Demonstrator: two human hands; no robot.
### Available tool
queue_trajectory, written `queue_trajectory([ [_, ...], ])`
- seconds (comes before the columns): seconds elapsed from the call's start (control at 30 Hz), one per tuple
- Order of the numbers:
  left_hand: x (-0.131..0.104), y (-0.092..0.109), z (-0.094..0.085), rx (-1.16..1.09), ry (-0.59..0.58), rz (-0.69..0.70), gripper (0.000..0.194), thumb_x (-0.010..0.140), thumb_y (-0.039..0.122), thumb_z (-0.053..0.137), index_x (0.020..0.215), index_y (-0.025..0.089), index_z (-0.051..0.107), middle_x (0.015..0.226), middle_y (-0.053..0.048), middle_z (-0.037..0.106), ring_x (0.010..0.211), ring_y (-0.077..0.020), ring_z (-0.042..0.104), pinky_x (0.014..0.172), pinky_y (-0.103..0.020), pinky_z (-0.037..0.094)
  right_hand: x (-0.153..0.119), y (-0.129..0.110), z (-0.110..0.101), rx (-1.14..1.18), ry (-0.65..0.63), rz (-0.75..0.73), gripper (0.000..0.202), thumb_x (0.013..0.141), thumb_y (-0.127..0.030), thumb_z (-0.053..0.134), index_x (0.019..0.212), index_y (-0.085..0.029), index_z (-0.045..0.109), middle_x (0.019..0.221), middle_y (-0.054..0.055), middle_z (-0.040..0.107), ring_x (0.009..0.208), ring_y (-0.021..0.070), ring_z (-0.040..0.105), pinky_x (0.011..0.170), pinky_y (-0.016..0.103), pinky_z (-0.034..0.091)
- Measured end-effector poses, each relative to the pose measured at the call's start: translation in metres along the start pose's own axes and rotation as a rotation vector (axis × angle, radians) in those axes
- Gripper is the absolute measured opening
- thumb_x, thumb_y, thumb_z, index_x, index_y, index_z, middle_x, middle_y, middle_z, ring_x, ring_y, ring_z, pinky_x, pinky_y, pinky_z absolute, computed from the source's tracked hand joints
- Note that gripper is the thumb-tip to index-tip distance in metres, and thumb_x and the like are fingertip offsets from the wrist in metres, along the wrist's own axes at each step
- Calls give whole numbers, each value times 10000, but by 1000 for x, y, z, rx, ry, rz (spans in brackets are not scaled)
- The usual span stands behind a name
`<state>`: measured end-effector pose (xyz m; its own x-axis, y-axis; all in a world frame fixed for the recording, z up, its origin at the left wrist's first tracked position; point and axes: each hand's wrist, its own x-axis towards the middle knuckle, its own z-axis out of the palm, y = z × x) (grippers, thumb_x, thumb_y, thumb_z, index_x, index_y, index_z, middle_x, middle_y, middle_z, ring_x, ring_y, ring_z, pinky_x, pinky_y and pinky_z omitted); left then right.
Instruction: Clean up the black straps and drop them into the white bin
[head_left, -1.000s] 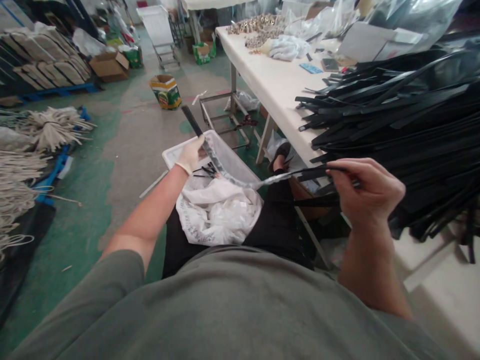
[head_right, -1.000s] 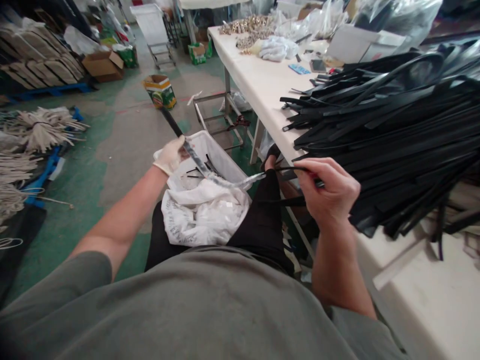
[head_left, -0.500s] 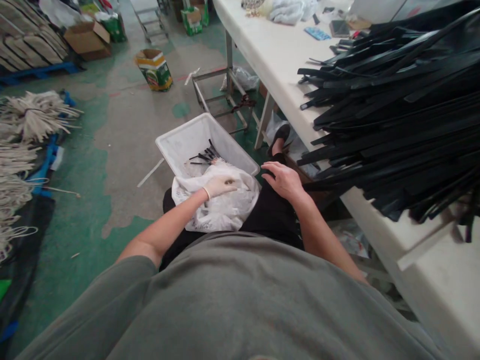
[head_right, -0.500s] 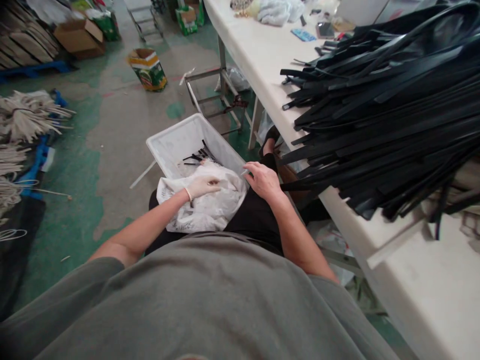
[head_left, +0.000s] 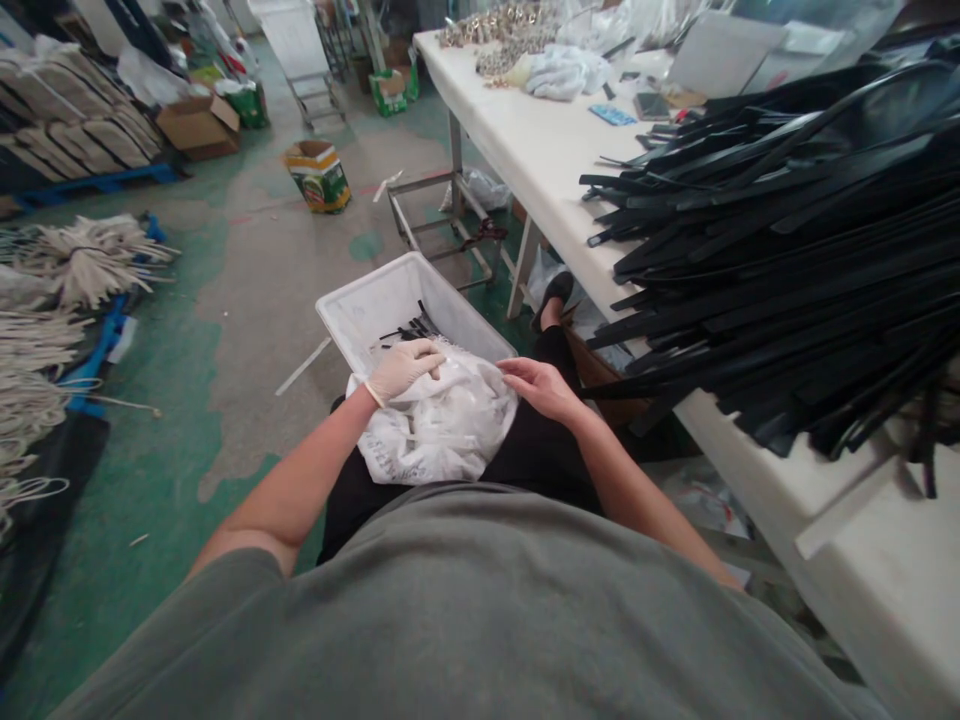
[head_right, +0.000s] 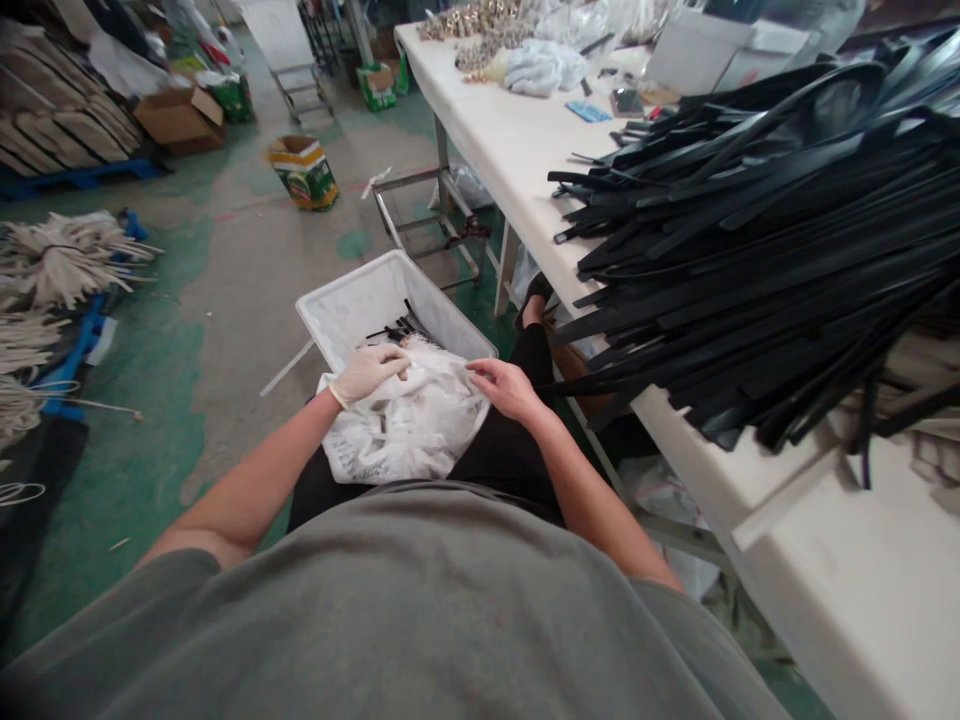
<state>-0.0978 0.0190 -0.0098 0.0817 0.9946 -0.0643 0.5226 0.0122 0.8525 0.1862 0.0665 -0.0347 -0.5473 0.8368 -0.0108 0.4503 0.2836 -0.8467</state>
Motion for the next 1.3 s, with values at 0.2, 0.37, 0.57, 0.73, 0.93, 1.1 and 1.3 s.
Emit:
queue_trajectory([
  [0.2,-19,71,-47,-199,-37,-11,291,784,438,655,768,148,672,581,1,603,561,-127,534,613,-251,412,34,-60,14,362,-230,-244,612,775,-387,752,1332,-201,579,1338,114,620,1189,242,610,1015,384,469],
  [0.37,-20,85,-85,-180,105,-2,239,764,396,665,737,158,654,565,-3,586,553,-136,521,603,-263,411,43,-95,22,467,-461,-164,385,819,-446,706,1034,-127,688,802,50,739,787,175,687,791,301,512],
  [0.57,3,47,-132,-2,452,-34,183,764,341,637,727,163,655,622,-9,610,614,-141,508,687,-288,404,29,-101,13,806,-555,0,437,834,-553,687,934,-127,682,737,57,733,715,152,696,730,254,529],
  [0.73,0,34,-101,130,634,-82,169,758,324,673,688,172,657,798,-69,678,830,-208,563,888,-365,391,36,-113,17,1097,-333,244,364,1015,-449,431,949,-153,633,851,71,746,768,148,714,773,296,568],
  [0.93,-40,44,8,-565,-140,-300,426,780,559,658,811,142,738,802,-115,735,792,-238,678,808,-364,503,56,-113,25,1097,-126,282,379,1028,-463,382,943,-165,601,842,70,733,741,136,695,727,274,566],
  [1.1,-58,45,54,-883,-204,-424,365,659,445,832,802,125,727,768,-101,726,725,-191,674,770,-306,512,64,-106,30,1083,-145,279,390,1030,-474,361,978,-171,601,848,66,726,728,136,685,734,282,567],
  [1.3,-53,35,48,-1151,-273,-550,325,837,400,622,989,133,729,978,-134,742,866,-207,695,817,-314,522,62,-106,29,1132,-121,300,404,1038,-455,344,932,-157,595,745,50,704,651,130,664,643,248,554],
])
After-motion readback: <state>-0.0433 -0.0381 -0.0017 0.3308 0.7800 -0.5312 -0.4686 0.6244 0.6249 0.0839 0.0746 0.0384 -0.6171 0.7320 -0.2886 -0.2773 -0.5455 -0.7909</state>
